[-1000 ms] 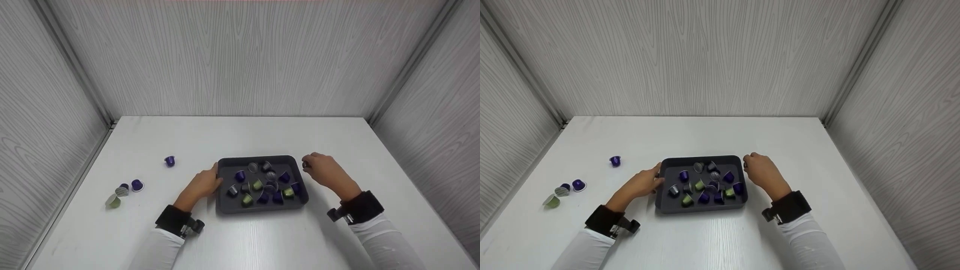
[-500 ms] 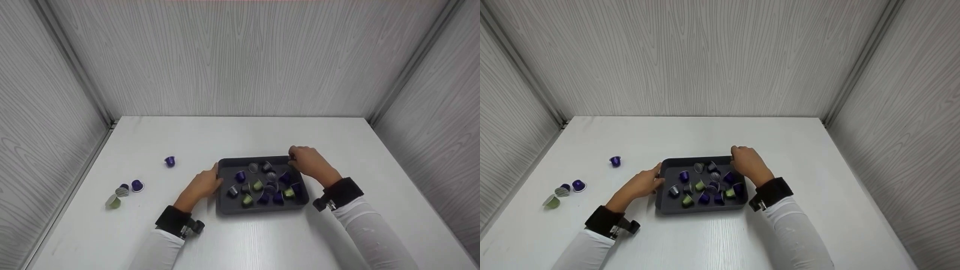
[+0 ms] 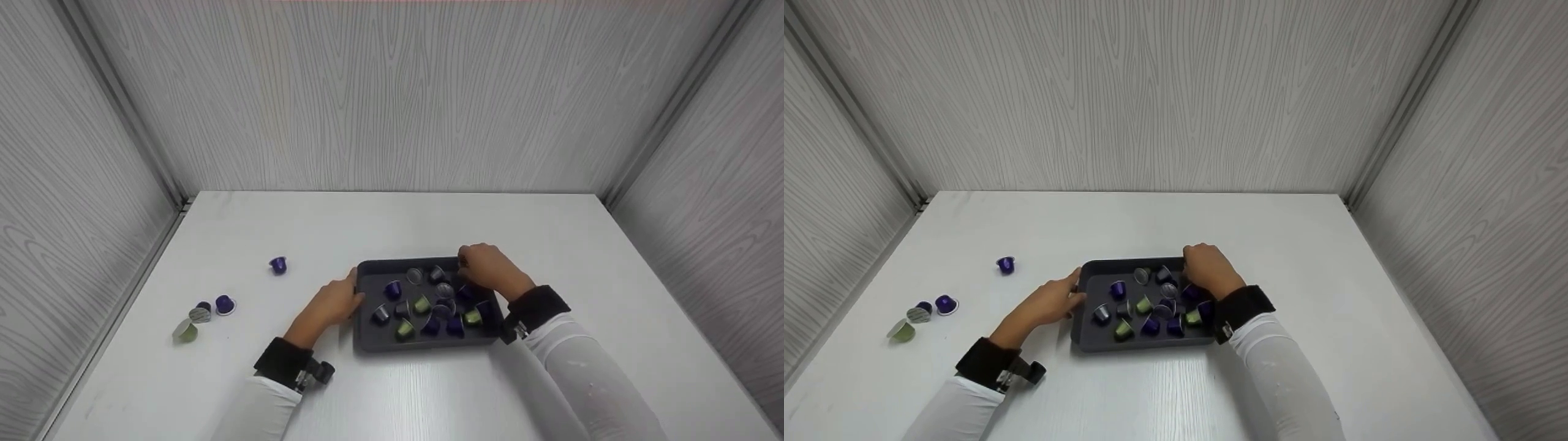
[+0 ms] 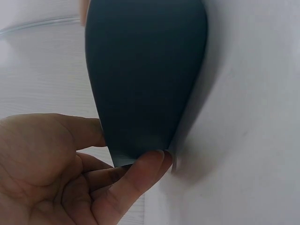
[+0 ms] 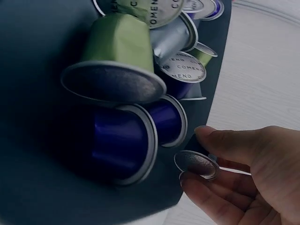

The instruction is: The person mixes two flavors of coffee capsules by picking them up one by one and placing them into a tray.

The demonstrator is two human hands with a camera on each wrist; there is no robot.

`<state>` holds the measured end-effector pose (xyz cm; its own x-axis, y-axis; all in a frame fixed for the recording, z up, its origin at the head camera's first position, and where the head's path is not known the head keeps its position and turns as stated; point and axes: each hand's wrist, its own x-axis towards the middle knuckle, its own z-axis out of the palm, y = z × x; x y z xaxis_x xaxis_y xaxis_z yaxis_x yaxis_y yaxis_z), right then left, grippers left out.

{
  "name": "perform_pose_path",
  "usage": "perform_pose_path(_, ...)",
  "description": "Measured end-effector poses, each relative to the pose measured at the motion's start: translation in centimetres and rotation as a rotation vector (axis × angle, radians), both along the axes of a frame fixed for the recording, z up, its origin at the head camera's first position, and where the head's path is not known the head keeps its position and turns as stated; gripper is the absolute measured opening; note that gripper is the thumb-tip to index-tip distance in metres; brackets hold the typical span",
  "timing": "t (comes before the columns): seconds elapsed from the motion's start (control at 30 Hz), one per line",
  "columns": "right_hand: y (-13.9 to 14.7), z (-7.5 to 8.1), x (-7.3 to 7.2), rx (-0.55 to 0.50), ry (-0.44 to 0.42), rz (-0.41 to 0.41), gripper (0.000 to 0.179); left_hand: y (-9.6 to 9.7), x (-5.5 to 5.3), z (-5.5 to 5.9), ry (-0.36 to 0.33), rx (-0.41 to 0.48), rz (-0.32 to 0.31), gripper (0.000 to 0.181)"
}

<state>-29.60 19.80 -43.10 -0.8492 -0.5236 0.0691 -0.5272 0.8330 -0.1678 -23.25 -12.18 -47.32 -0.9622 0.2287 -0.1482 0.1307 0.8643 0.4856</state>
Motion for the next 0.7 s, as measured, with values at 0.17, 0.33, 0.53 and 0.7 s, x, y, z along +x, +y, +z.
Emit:
perform_pose_path(0.17,-0.1,-0.3,-0.4,0.001,-0.065,-0.047,0.018,-0.1,-0.1,-0.1,0.014,0.0,-0.004,0.066)
perform_pose_path(0.33,0.1,0.3,-0.2,-0.006,-0.051,-0.037,0.017,-0.1,-0.1,0.1,0.016,0.0,0.0,0.065)
perform_pose_path(0.53,0.6,0.5,0.2,-0.016,0.002,0.01,0.012,-0.1,-0.1,0.0,0.024,0.013,-0.006,0.065)
perform_pose_path(0.7,1.4,0.5,1.0,-0.036,0.047,0.062,0.029,0.0,-0.1,-0.1,0.002,-0.001,0.0,0.065)
